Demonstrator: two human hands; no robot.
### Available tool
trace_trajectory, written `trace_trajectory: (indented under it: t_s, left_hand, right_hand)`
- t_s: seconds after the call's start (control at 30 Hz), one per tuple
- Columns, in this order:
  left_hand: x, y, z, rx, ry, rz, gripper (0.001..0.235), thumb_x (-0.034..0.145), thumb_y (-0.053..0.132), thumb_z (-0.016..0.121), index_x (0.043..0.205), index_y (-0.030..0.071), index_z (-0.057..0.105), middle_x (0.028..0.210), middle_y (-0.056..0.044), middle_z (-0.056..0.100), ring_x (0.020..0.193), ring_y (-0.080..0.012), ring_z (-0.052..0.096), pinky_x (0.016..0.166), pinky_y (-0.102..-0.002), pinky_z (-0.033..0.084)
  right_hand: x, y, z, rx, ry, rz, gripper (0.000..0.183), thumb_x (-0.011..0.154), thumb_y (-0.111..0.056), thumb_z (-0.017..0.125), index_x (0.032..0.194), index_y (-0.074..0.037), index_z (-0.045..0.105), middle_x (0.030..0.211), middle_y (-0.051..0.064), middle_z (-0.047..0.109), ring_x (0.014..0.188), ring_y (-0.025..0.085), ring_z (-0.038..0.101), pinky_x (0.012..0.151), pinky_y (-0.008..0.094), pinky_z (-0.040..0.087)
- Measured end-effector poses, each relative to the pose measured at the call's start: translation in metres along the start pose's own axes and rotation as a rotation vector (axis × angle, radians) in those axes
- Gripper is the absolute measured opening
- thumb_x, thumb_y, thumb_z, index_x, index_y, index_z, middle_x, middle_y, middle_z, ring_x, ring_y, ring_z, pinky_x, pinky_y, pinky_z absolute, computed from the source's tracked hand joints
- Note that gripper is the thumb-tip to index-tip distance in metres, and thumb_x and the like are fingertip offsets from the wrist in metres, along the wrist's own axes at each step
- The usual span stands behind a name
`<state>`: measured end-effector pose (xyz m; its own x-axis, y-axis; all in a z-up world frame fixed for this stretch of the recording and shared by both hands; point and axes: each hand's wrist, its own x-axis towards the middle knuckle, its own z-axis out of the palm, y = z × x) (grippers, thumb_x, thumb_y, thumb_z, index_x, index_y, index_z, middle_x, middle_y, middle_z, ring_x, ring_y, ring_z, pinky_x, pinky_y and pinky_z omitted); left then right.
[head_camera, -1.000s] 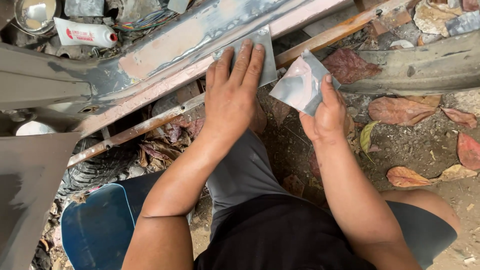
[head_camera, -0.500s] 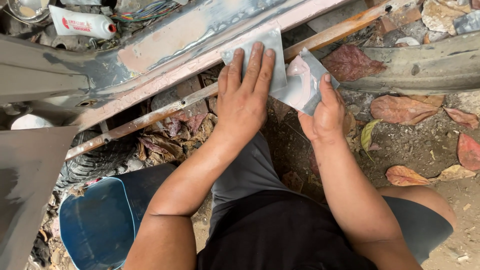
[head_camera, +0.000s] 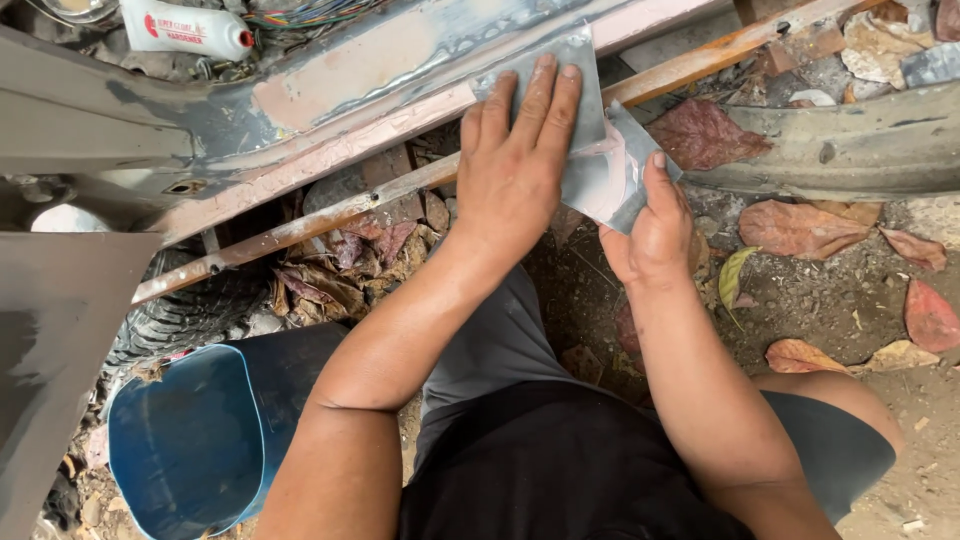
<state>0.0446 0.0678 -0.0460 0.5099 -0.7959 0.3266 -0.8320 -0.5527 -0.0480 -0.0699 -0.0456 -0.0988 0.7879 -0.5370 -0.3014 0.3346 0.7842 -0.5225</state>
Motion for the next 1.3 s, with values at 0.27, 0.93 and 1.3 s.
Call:
trace_trajectory:
  t_s: [0.27,0.93,1.3]
  left_hand:
    - [-0.038,0.001,-0.025,-0.583,-0.021,0.054,0.062,0.102,-0.001,0.068,0.156,0.022,0.047,0.164,-0.004,0.048,0.152,-0.0252,0.056,0.125,-0.04,0.051]
    - [-0.063,-0.041,-0.077,-0.446,0.044,0.141,0.056,0.095,-0.005,0.058,0.149,0.012,0.058,0.15,-0.018,0.058,0.137,-0.0367,0.059,0.114,-0.046,0.049]
    - [-0.05,-0.036,-0.098,-0.234,-0.152,0.291,0.045,0.105,0.025,0.058,0.148,0.014,0.055,0.15,-0.01,0.061,0.139,-0.0356,0.057,0.118,-0.054,0.043]
  right_hand:
    - [0.0,0.004,0.002,0.073,-0.042,0.063,0.046,0.106,-0.032,0.049,0.137,0.001,0.057,0.126,0.012,0.069,0.107,0.019,0.068,0.099,0.034,0.055]
    - [-0.011,-0.047,0.025,-0.078,-0.281,-0.195,0.049,0.107,-0.033,0.047,0.145,-0.003,0.049,0.138,0.017,0.061,0.127,0.03,0.06,0.115,0.052,0.047]
    - [0.001,-0.033,0.047,-0.32,-0.265,-0.338,0.039,0.106,-0.035,0.058,0.129,-0.003,0.058,0.122,0.01,0.066,0.11,0.02,0.067,0.104,0.034,0.057]
